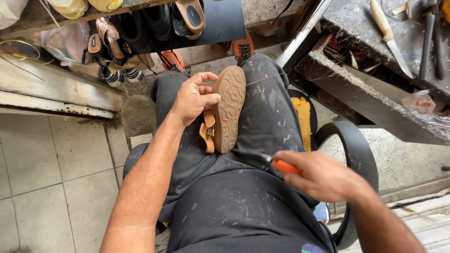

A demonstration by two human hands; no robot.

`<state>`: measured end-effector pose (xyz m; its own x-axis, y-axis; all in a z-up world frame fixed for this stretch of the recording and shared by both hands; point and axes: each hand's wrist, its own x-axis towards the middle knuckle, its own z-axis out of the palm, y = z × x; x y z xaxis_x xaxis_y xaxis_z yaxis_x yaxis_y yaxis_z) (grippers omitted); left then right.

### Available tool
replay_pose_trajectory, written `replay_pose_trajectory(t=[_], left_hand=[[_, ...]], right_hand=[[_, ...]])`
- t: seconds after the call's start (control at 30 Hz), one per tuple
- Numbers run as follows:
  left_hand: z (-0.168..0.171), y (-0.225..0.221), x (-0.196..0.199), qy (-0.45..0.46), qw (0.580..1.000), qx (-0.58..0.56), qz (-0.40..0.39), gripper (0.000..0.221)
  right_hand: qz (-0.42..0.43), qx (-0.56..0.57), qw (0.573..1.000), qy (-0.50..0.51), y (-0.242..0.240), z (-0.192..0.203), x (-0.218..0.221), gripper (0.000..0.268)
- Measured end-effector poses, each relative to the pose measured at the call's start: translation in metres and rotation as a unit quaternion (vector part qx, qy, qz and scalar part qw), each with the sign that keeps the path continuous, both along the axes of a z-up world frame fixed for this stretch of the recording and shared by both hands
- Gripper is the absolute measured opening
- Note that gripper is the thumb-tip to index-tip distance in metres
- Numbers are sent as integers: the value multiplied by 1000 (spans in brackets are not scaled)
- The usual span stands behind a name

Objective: Hand-stitching a leather sandal strap to the sole using a needle and thread

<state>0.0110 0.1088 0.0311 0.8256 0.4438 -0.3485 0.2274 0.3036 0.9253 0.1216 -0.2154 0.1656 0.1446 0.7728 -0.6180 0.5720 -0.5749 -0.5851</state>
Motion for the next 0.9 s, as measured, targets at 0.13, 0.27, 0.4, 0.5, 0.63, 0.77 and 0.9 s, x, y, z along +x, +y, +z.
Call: replay_pose_trajectory(t=[0.13, 0.27, 0.4, 0.5, 0.63, 0.77, 0.9], left_hand=[[-11, 4, -2, -23, 1000, -11, -10, 62], [-23, 8, -1, -28, 999, -36, -9, 62], [-28, 10, -3, -35, 999, -38, -13, 62], [-25, 8, -2, -37, 999, -37, -13, 62], [-22, 8, -3, -41, 998, -44, -15, 62], [-22, 8, -4, -45, 998, -43, -15, 62], [-19, 6, -4, -50, 998, -47, -15, 62]], right_hand=[[-113, 146, 982, 28, 0, -12, 5, 51], [-130, 290, 948, -35, 15, -52, -3, 54], [-163, 286, 944, -34, 34, -54, -8, 52], [-180, 277, 943, -37, 40, -62, -11, 52], [-183, 262, 947, -40, 47, -58, -14, 52], [-190, 257, 947, -40, 51, -54, -17, 50], [-199, 246, 947, -46, 53, -54, -19, 50]])
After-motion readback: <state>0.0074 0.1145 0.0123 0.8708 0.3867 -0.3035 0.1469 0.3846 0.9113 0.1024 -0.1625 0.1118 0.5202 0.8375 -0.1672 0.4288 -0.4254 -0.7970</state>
